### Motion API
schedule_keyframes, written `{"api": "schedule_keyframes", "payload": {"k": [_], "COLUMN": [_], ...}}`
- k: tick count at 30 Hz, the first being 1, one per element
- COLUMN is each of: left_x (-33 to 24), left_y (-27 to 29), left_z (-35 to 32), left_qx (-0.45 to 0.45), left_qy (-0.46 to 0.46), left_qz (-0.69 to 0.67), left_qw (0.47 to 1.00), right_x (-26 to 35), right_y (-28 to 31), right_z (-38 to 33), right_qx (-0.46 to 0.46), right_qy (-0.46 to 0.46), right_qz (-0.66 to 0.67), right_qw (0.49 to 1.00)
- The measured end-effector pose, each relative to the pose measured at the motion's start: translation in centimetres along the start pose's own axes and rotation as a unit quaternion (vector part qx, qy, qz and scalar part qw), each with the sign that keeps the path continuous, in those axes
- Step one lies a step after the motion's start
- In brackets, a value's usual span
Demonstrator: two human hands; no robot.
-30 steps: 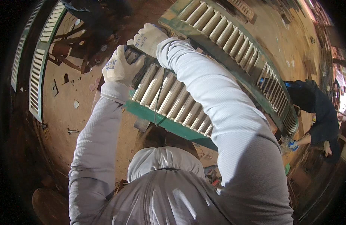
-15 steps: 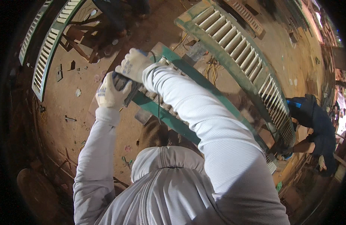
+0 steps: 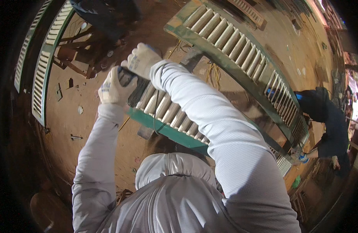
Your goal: The person sands the surface of green-framed wooden slat panels using a sanding block. They move the block back and forth across the slats and frame edges, working on multiple panels arranged on a workbench.
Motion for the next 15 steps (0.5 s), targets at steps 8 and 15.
{"api": "schedule_keyframes", "payload": {"k": [8,15], "left_x": [-3.9,-2.2], "left_y": [-2.6,-1.9], "left_z": [8.1,8.4], "left_qx": [0.059,0.078], "left_qy": [-0.061,-0.045], "left_qz": [0.041,0.021], "left_qw": [0.996,0.996], "right_x": [-7.7,-6.4], "right_y": [-3.4,-3.1], "right_z": [-0.6,0.5], "right_qx": [0.052,0.01], "right_qy": [-0.102,-0.109], "right_qz": [-0.065,-0.062], "right_qw": [0.991,0.992]}}
Point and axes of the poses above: each hand's wrist, its own z-axis towards the middle knuckle, its own y-axis out of the back of the hand, x = y × z, the point moved 9 cm from there along z, towards the middle knuckle, and after that the axes turned 12 degrees about -z, right-handed, at the moved point
